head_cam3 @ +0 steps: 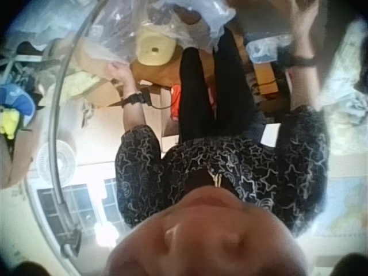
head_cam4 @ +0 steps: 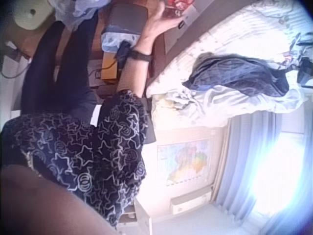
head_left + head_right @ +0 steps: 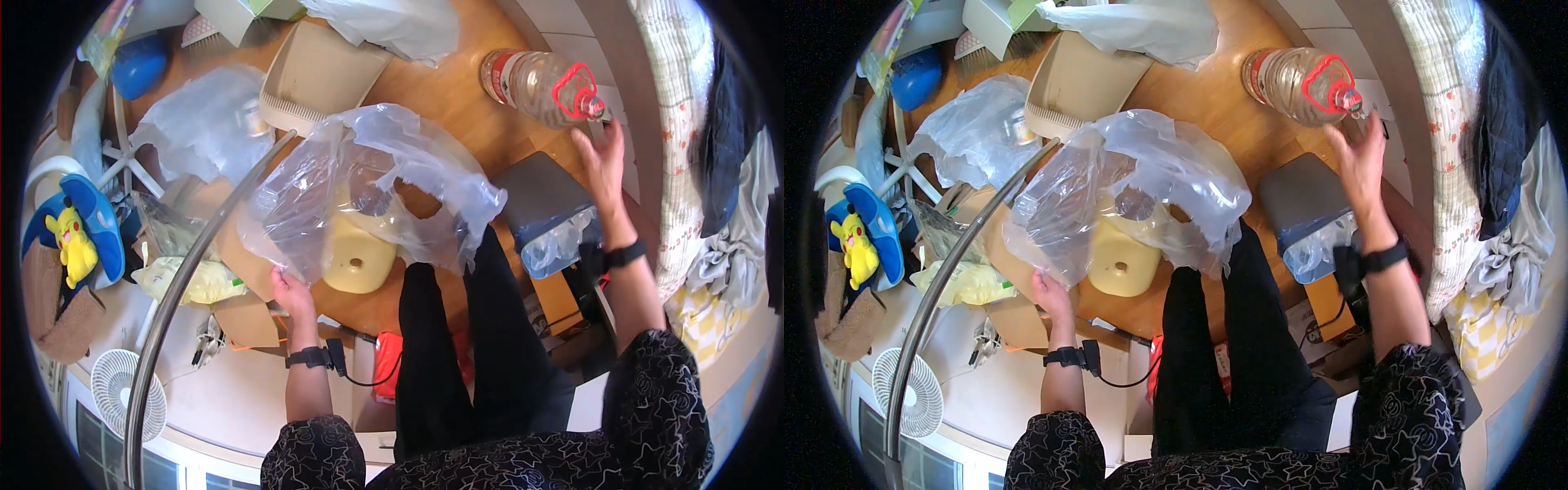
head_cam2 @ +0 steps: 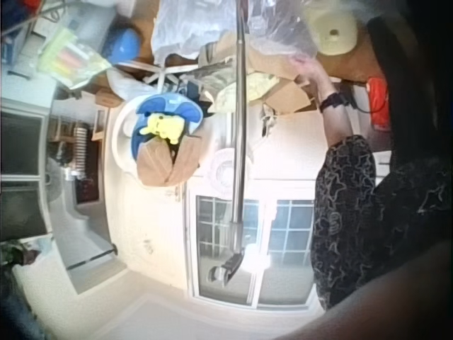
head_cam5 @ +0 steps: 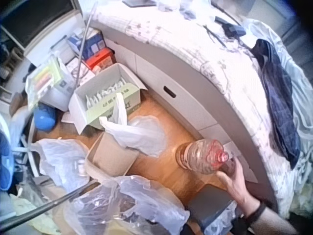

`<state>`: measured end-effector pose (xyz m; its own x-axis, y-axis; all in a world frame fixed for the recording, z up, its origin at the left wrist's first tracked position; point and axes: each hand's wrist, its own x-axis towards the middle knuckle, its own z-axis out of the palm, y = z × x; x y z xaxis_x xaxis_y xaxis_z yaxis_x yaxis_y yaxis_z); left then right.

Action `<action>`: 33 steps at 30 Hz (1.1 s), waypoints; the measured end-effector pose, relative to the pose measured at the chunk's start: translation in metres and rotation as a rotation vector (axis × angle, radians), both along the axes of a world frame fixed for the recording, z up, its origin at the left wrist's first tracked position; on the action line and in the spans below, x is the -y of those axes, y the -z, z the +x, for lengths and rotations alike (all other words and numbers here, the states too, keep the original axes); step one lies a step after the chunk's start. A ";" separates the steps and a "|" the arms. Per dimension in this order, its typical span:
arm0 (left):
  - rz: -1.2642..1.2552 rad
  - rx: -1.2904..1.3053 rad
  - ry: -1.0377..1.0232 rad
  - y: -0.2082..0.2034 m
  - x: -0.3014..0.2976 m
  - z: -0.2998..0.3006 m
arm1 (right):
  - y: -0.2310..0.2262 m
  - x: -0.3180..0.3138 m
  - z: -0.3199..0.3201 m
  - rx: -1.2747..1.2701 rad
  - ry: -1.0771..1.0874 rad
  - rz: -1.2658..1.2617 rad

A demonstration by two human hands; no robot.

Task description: The recorder sorts items from boxes into bins and organizes a cluttered desk, then wipes the desk surface.

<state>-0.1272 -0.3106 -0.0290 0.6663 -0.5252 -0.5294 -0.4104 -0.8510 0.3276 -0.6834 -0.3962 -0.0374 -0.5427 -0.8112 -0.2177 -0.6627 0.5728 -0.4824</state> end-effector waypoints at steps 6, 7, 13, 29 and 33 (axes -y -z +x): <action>0.017 0.024 0.720 0.023 -0.012 -0.038 | 0.058 -0.079 0.123 1.152 0.474 0.352; 0.042 0.013 0.683 0.032 -0.011 -0.047 | 0.074 -0.074 0.142 1.401 0.406 0.271; 0.198 -0.503 0.841 0.073 0.006 -0.132 | 0.076 -0.042 0.271 1.591 0.494 0.737; -0.282 -0.398 0.477 -0.127 0.032 -0.102 | -0.126 -0.095 0.242 1.747 0.515 0.344; 0.163 -1.271 0.046 -0.141 0.004 -0.099 | -0.159 -0.143 0.272 2.204 0.643 0.360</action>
<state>-0.2258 -0.3148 0.1124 -0.3692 -0.4034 -0.8372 0.0828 -0.9116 0.4027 -0.4118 -0.2533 0.1212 0.5526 -0.5013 -0.6659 0.7689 0.6149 0.1751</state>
